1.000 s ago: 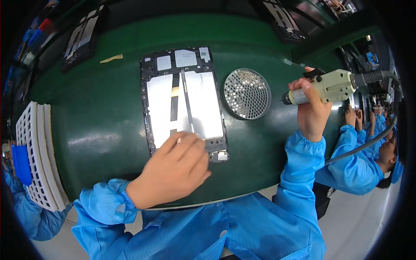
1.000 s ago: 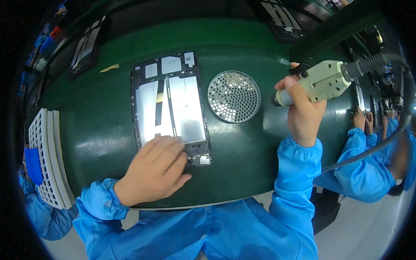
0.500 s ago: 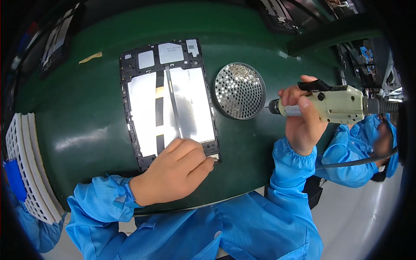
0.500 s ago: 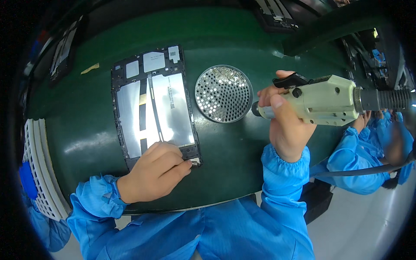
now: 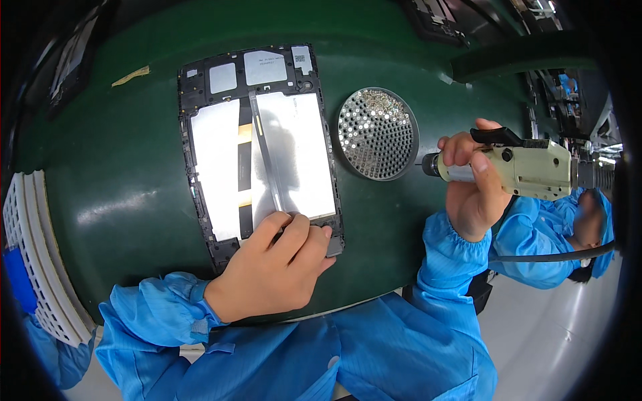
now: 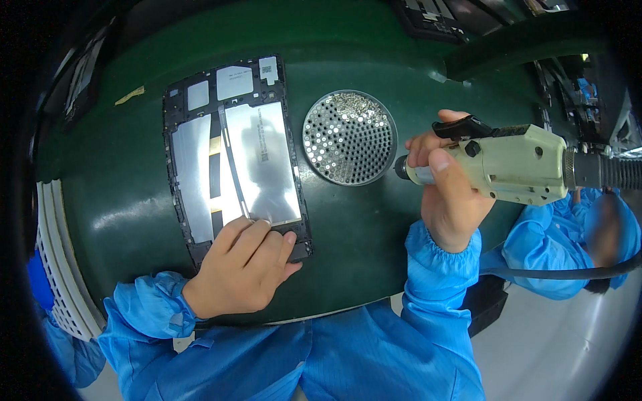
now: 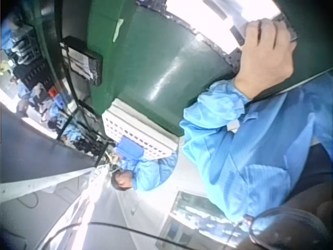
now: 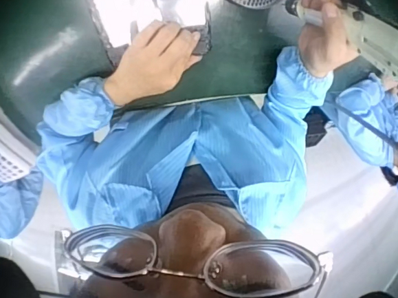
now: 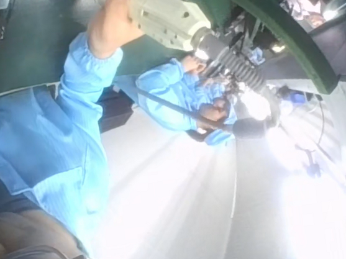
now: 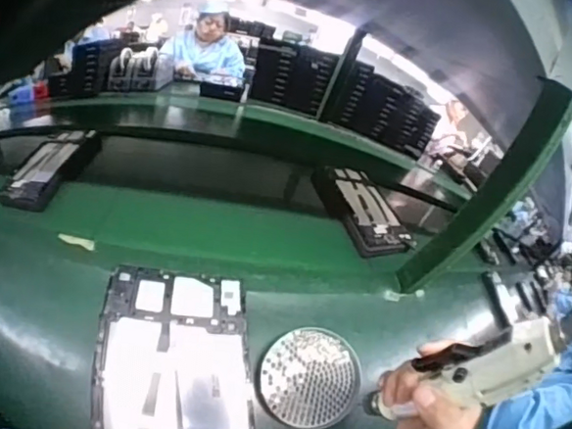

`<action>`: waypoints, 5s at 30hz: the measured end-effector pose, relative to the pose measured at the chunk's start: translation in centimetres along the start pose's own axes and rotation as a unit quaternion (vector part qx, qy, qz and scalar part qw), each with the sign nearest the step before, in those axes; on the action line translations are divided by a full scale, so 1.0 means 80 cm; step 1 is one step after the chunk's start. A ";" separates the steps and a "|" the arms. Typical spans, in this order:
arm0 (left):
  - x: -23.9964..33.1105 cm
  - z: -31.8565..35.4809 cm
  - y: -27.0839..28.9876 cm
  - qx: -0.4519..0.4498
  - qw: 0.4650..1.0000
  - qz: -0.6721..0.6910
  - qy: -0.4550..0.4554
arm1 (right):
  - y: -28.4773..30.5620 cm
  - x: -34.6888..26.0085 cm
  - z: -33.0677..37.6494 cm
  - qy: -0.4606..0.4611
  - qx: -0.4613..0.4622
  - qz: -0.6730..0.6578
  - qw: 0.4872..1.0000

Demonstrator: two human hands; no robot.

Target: The user is assembling electronic components, specifically tablet-like devices, on an assembly line.

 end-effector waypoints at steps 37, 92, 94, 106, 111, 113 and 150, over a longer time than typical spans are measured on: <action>-0.028 -0.020 -0.001 -0.060 0.993 0.103 0.008 | -0.035 0.001 0.015 0.017 -0.079 -0.061 0.995; -0.033 -0.021 0.000 -0.039 0.994 0.102 0.011 | -0.041 0.010 0.013 0.011 -0.079 -0.070 0.994; -0.033 -0.021 0.001 -0.044 0.994 0.101 0.014 | -0.042 0.011 0.013 0.008 -0.085 -0.062 0.994; -0.030 -0.019 -0.001 -0.039 0.995 0.088 0.009 | -0.046 -0.047 0.033 0.070 -0.098 -0.037 0.992; -0.032 -0.019 0.001 -0.042 0.995 0.093 0.009 | -0.059 -0.050 0.055 0.039 -0.202 -0.066 0.976; -0.032 -0.017 0.003 -0.043 0.995 0.093 0.014 | -0.064 -0.049 0.057 0.035 -0.214 -0.070 0.974; -0.029 -0.015 -0.003 -0.024 0.995 0.092 0.021 | -0.040 -0.027 0.027 0.029 -0.132 -0.041 0.990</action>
Point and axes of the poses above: each hand's wrist, its own z-axis away from the middle knuckle, its own y-axis out of the back of the hand, x = y × z, the point moved 3 cm from there along -z, towards the middle knuckle, and after that the axes turned 4 degrees about x, right-handed, at the moved point
